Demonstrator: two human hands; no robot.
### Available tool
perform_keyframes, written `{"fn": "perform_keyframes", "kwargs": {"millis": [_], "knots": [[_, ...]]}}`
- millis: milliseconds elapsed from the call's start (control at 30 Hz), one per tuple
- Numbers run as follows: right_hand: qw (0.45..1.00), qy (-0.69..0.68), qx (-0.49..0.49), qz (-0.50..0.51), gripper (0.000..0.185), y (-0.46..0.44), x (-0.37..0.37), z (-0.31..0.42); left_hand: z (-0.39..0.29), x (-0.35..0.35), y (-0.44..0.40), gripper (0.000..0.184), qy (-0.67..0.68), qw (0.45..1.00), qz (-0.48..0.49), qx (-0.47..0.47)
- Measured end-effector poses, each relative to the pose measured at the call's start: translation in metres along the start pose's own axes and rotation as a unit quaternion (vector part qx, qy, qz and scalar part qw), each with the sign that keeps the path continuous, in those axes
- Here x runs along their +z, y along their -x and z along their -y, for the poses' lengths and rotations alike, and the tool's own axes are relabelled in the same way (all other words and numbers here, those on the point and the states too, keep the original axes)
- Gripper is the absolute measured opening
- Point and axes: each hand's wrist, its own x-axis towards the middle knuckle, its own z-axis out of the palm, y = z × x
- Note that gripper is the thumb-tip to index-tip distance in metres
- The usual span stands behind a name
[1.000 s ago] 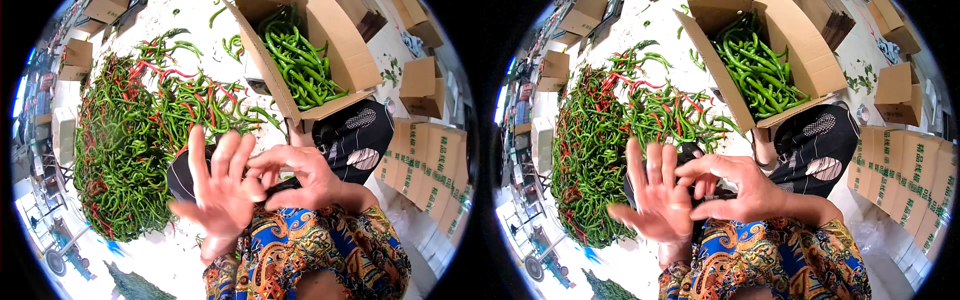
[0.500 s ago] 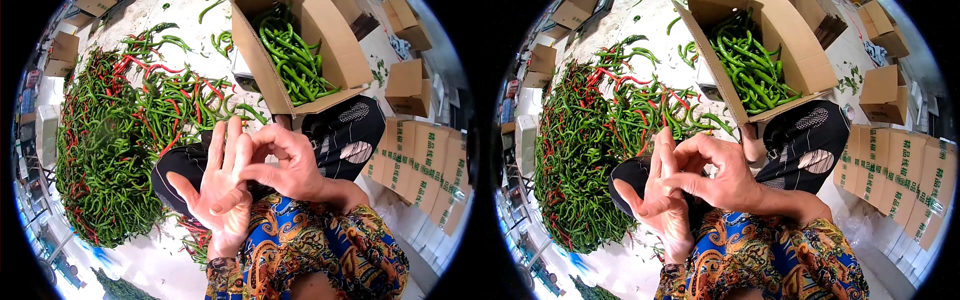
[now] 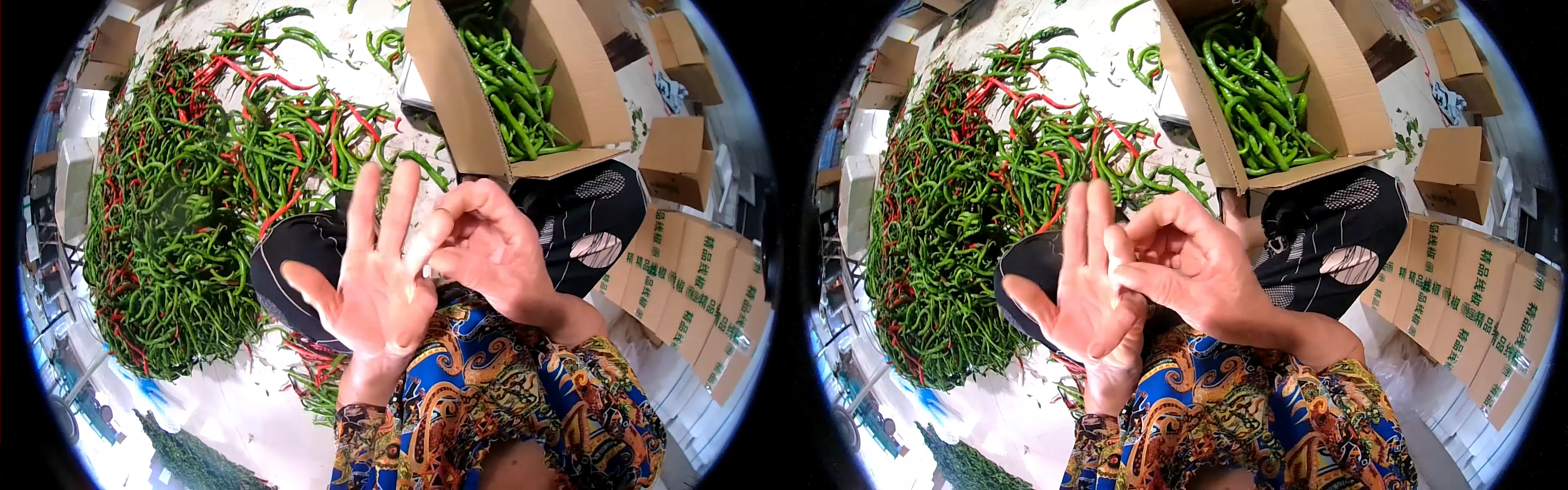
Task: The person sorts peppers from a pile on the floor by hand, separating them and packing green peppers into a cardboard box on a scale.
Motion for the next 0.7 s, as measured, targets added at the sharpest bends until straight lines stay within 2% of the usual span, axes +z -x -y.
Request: {"fn": "perform_keyframes", "kwargs": {"millis": [100,133,200,233,267,400,467,700], "knots": [[0.997,0.047,-0.057,-0.017,0.03,0.01,-0.002,0.0,-0.004,0.005,-0.001,0.099,-0.223,0.972,0.045,0.057],[0.991,0.117,-0.061,0.019,0.03,0.012,-0.008,0.004,-0.003,0.008,0.0,0.103,-0.276,0.957,0.047,0.081],[0.943,0.276,-0.114,0.147,0.036,0.013,-0.012,0.02,-0.003,0.009,0.004,0.107,-0.357,0.926,0.053,0.107],[0.927,0.313,-0.134,0.16,0.047,0.015,-0.009,0.025,-0.004,0.002,0.002,0.11,-0.327,0.932,0.111,0.112],[0.931,0.294,-0.128,0.174,0.051,0.017,-0.006,0.025,-0.004,0.002,0.003,0.11,-0.342,0.926,0.108,0.115],[0.889,0.382,-0.219,0.129,0.039,0.02,-0.006,0.013,0.0,0.004,0.004,0.114,-0.399,0.906,0.073,0.123],[0.869,0.41,-0.251,0.119,0.035,0.02,-0.007,0.011,0.005,0.017,0.006,0.116,-0.465,0.877,-0.02,0.122],[0.842,0.443,-0.294,0.093,0.024,0.023,-0.01,0.011,0.002,0.011,0.008,0.122,-0.461,0.88,-0.008,0.117]]}}
